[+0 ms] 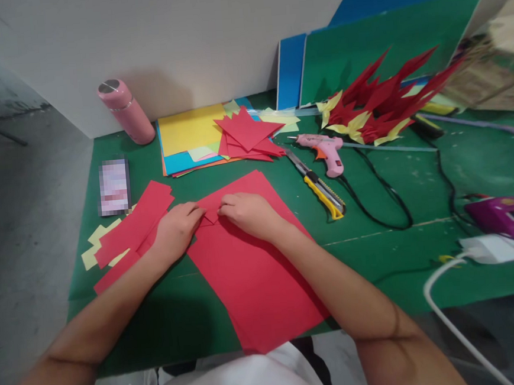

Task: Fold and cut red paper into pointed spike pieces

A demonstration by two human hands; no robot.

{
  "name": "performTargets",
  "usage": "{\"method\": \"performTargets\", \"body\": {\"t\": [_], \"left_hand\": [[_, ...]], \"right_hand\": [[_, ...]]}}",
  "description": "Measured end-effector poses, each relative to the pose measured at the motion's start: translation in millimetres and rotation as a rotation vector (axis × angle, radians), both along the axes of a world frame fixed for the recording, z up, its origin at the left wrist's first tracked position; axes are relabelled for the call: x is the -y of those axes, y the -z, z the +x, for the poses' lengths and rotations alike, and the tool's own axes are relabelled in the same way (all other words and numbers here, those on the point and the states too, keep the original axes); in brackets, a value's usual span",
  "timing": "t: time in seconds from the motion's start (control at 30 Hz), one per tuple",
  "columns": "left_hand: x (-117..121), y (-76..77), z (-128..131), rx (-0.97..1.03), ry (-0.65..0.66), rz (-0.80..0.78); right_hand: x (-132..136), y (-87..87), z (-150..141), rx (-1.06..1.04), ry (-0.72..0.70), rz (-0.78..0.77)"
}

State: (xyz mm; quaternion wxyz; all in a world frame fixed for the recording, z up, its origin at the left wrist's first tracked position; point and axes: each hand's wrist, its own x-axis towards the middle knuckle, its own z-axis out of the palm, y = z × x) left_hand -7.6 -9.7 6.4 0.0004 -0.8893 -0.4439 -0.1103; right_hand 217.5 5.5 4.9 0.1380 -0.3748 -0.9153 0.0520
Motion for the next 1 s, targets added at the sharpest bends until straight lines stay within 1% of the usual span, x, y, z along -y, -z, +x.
{"method": "performTargets", "body": {"t": [0.2,0.43,0.53,0.67,0.87,1.0], "left_hand": [[-3.0,-1.8,1.0,0.021,-0.048,0.013],[-3.3,-1.3,0.4,0.02,-0.014,0.04],[-3.1,-0.7,0.1,0.027,-0.004,0.051],[-2.4,-1.9,-0.2,-0.018,0.011,0.052],[-1.0,-4.8,-0.4,-0.05,0.034,0.006],[-0.5,-4.9,-1.6,-0.066,0.049,-0.003]], "right_hand": [[-0.6,4.5,-1.7,0.005,0.082,0.073],[2.4,4.1,-4.2,-0.018,0.094,0.058],[3.4,3.2,-4.4,0.004,0.094,0.07],[3.2,3.5,-3.6,0.036,0.101,0.082],[1.3,0.4,-1.1,0.017,0.031,0.028],[0.4,-1.8,0.3,0.07,-0.015,0.053]]}}
